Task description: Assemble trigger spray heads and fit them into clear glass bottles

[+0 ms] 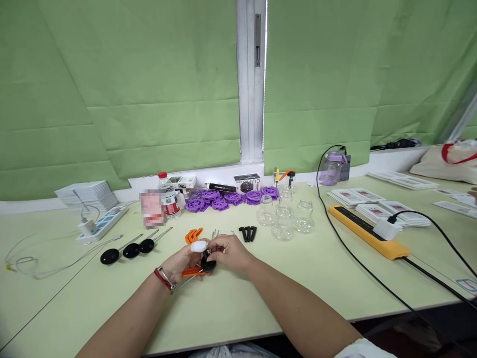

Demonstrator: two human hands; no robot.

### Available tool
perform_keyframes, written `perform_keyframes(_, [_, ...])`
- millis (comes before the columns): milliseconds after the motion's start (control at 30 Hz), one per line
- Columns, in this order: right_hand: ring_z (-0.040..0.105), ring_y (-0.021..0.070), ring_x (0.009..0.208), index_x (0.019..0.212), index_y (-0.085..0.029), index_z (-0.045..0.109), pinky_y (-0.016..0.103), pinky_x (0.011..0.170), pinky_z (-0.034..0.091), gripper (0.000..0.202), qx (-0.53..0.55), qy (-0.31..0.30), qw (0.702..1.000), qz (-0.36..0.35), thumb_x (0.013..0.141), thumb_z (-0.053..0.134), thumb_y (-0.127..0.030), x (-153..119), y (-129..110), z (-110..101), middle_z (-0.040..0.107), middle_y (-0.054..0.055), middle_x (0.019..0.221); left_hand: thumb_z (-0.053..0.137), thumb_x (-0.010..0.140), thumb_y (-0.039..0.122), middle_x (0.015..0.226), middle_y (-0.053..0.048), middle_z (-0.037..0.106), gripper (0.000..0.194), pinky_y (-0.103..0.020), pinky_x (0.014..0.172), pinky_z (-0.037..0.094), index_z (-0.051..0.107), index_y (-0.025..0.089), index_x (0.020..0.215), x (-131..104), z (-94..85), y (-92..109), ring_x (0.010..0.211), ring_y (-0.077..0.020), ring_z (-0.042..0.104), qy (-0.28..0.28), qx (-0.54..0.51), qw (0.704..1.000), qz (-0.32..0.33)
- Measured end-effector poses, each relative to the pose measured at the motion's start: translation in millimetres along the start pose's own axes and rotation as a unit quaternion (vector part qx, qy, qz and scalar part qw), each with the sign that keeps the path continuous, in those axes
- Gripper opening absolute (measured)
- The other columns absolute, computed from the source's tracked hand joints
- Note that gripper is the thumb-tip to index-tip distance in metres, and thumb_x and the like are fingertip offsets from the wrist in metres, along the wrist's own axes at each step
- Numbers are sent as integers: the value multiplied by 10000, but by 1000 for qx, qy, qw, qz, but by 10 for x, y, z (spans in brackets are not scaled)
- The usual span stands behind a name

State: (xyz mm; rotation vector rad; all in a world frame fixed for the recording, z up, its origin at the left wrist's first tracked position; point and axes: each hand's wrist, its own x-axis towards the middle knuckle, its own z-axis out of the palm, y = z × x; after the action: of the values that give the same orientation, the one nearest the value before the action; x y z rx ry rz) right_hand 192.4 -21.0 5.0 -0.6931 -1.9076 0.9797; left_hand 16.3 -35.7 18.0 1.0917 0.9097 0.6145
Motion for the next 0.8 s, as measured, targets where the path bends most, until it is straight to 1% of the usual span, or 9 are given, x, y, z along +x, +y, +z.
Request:
perform_keyframes(100, [561,134,722,772,-181,686,256,696,424,94,-8,-6,1000,-9,708,651,-122,-15,-32,-14,606,8,755,512,732,463,703,-51,595,351,-220,397,361,492,202,966,3,-9,-10,598,-218,615,-4,3,1000,1])
perform_keyframes(200, [578,142,753,777,-183,692,264,727,429,109,-8,-6,1000,-8,726,626,-112,-24,-46,-14,623,18,779,522,731,462,707,-43,588,340,-218,394,359,490,208,953,8,-16,-11,586,-215,613,-7,0,1000,4])
perform_keyframes(367, [563,140,716,779,-178,686,262,681,421,73,-16,-4,1000,-3,719,652,-156,-36,-39,-33,621,19,761,505,735,454,726,-57,592,337,-223,397,362,497,203,960,8,-18,-1,600,-223,616,-8,-2,1000,7])
perform_keyframes(433, [546,136,686,731,-168,670,261,655,412,32,-19,1,1000,7,702,674,-182,-40,-36,-51,609,14,730,501,732,453,732,-67,600,351,-221,398,360,499,202,977,0,-9,8,606,-224,616,-5,-3,1000,1])
perform_keyframes(500, [519,125,647,694,-160,647,257,626,405,75,-10,8,1000,22,675,702,-207,-42,-29,-64,587,4,696,507,724,458,720,-72,603,370,-218,397,354,501,200,990,-8,1,18,605,-224,613,0,-3,1000,-5])
perform_keyframes(633, [486,107,631,824,-166,636,249,606,406,249,46,-19,998,48,611,749,-229,-48,22,-48,556,-9,741,509,722,474,730,-71,607,377,-220,402,354,518,194,974,-12,10,26,597,-218,610,-5,-12,1000,-3])
perform_keyframes(733, [478,99,603,785,-164,591,241,578,402,270,94,-29,991,92,579,757,-219,-57,67,-12,531,-24,703,512,722,466,745,-74,610,387,-223,400,353,532,187,989,-10,14,27,599,-223,613,-10,-15,1000,-2])
perform_keyframes(800, [483,98,601,823,-175,567,237,574,401,319,130,-34,984,115,566,754,-196,-63,80,11,529,-33,700,509,721,477,740,-83,609,406,-224,394,347,544,170,985,-11,18,28,598,-227,612,-7,-13,1000,-6])
